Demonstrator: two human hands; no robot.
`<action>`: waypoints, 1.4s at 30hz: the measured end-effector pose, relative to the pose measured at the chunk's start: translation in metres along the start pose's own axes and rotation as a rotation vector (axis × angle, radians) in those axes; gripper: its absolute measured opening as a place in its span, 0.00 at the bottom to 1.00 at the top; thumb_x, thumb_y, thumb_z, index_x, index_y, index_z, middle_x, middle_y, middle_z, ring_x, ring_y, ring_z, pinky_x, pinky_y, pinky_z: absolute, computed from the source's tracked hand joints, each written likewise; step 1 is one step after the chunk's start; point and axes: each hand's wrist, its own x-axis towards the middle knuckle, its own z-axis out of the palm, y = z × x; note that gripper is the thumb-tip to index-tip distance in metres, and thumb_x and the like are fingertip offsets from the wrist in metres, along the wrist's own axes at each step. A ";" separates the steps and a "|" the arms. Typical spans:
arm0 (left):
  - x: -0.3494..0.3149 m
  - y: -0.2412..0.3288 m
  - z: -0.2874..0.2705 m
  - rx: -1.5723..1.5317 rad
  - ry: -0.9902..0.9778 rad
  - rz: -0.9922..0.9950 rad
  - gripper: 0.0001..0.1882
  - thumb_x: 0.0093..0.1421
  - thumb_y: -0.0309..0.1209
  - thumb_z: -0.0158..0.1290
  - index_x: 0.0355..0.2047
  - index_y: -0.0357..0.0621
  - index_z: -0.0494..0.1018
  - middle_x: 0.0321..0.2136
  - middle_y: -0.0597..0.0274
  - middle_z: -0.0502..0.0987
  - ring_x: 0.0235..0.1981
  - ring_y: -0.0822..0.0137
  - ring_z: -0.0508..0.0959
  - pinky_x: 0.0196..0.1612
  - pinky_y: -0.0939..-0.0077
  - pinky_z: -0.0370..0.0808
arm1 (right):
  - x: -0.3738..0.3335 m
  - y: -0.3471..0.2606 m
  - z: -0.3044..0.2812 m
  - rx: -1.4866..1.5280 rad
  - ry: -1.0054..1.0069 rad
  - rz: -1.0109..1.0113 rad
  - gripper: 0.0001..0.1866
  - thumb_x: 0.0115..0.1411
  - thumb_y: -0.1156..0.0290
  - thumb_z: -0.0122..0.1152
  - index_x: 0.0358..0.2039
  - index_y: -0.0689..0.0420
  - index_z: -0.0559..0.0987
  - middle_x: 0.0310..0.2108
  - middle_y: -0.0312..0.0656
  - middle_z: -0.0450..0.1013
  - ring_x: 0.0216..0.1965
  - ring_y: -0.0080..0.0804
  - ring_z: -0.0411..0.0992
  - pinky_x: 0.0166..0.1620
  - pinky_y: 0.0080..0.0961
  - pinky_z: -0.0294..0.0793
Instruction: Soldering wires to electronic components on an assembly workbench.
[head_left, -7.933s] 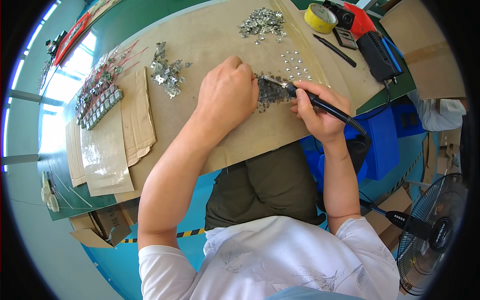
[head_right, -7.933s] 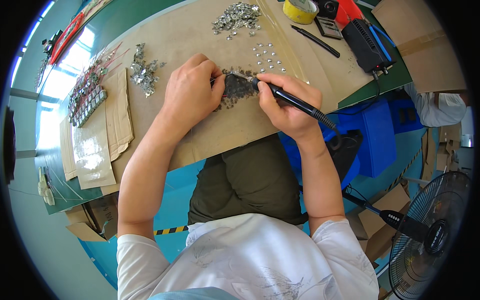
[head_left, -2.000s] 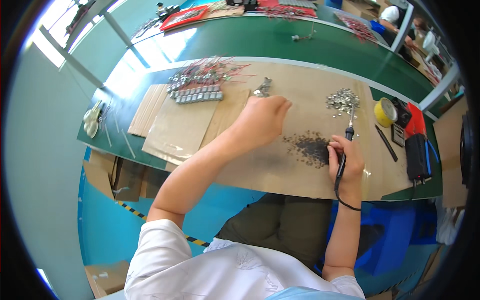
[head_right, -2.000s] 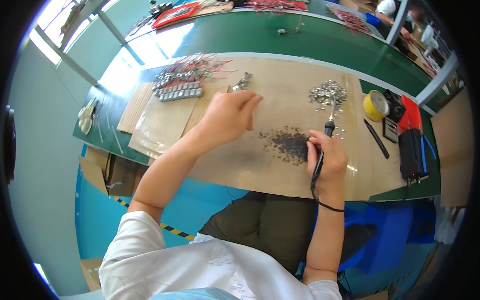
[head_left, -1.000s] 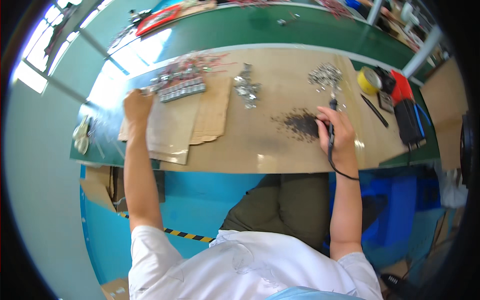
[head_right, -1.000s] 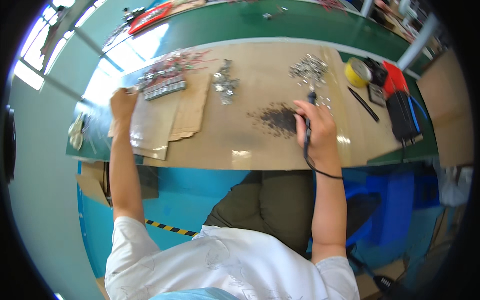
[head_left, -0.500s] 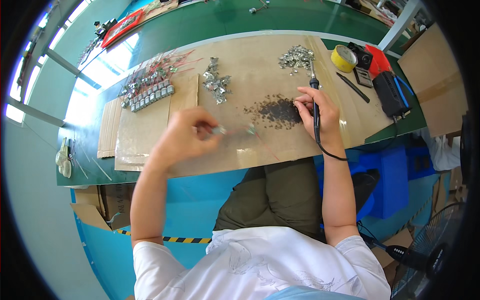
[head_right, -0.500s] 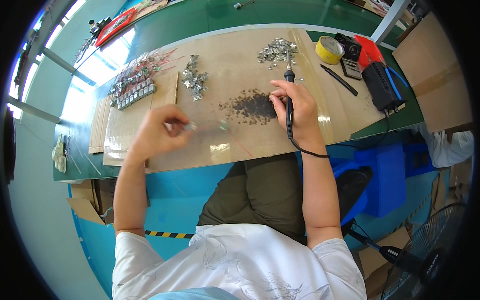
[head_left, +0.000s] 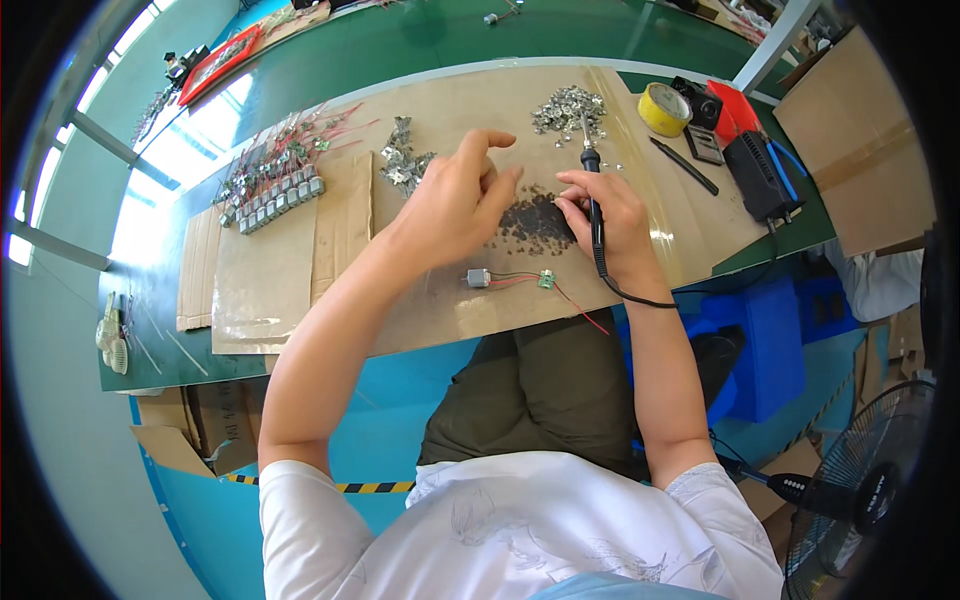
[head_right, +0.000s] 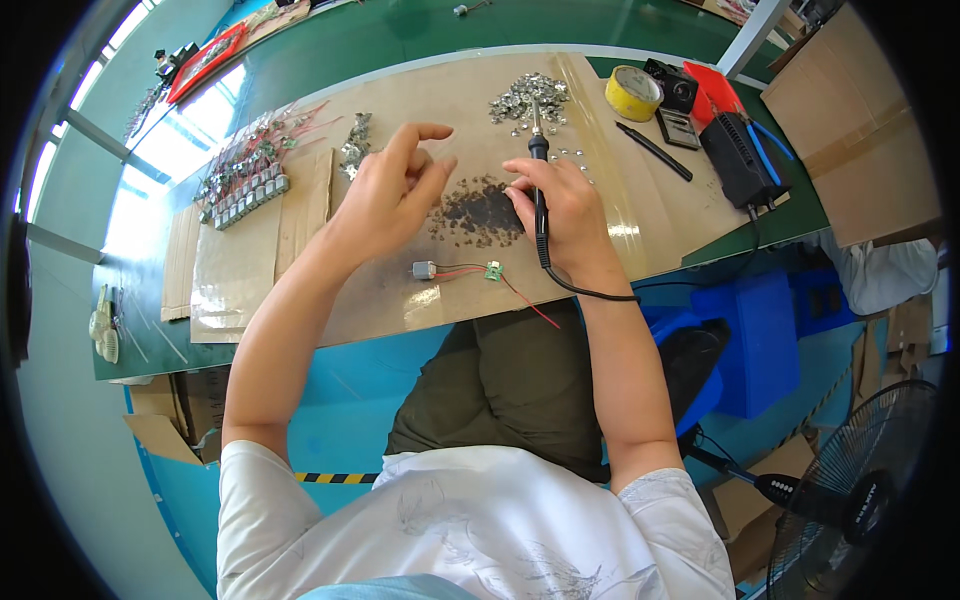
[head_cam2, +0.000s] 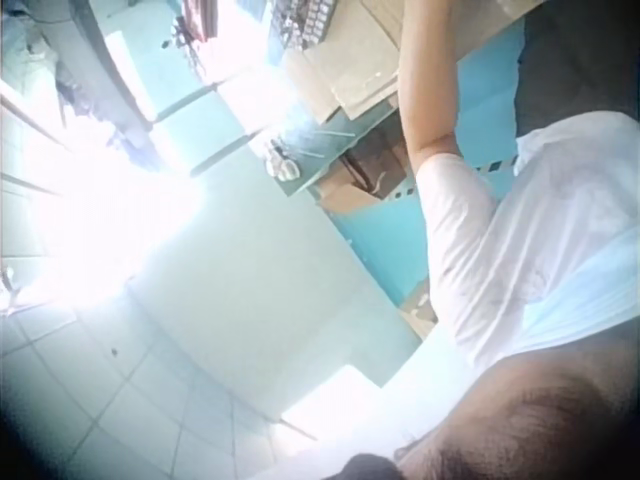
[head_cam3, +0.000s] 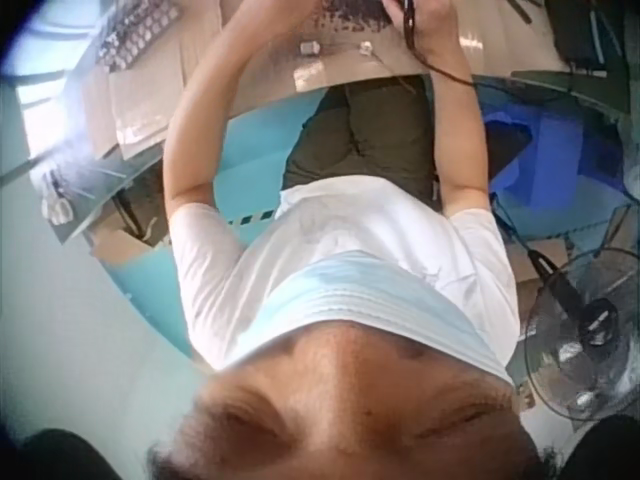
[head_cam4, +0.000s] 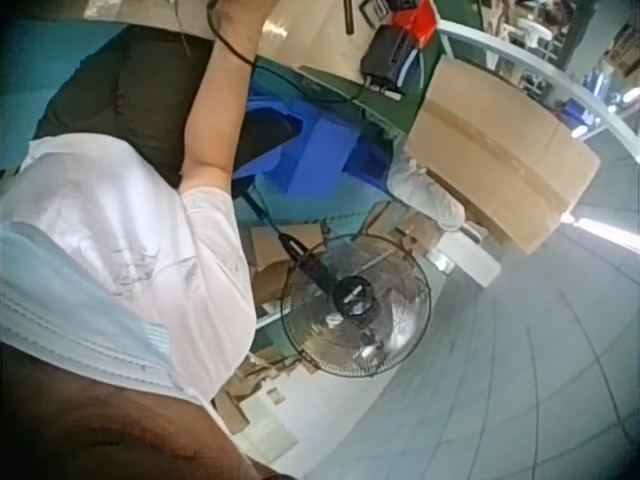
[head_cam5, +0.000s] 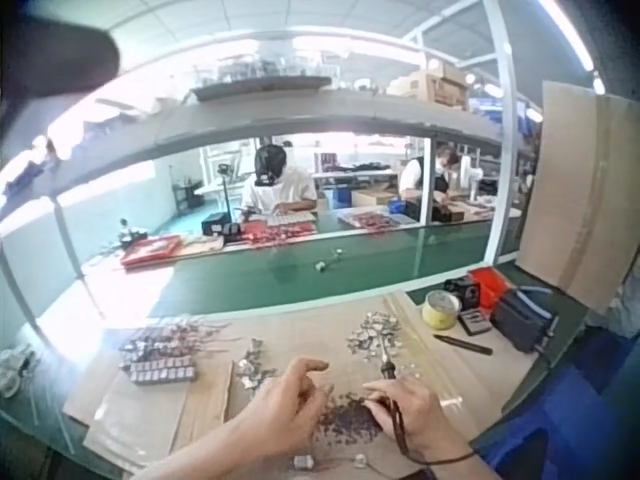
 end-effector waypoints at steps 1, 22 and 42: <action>0.009 -0.003 0.006 -0.054 0.084 -0.062 0.16 0.66 0.34 0.59 0.48 0.33 0.74 0.20 0.57 0.77 0.21 0.70 0.75 0.27 0.71 0.71 | -0.001 0.001 0.000 -0.001 -0.003 0.002 0.19 0.54 0.80 0.71 0.46 0.51 0.82 0.29 0.38 0.80 0.33 0.40 0.76 0.38 0.36 0.77; 0.021 -0.043 0.043 -0.065 0.153 -0.190 0.09 0.62 0.31 0.64 0.33 0.36 0.81 0.18 0.66 0.78 0.21 0.78 0.73 0.27 0.78 0.71 | -0.037 -0.003 -0.023 0.399 0.251 0.287 0.19 0.72 0.70 0.60 0.59 0.65 0.76 0.35 0.42 0.82 0.24 0.18 0.76 0.27 0.16 0.77; 0.019 -0.040 0.045 0.076 0.048 -0.181 0.09 0.52 0.31 0.62 0.29 0.36 0.80 0.19 0.60 0.78 0.22 0.68 0.79 0.31 0.71 0.77 | -0.031 -0.008 -0.024 0.183 0.161 0.163 0.05 0.57 0.80 0.68 0.35 0.63 0.85 0.24 0.40 0.79 0.22 0.22 0.75 0.28 0.19 0.72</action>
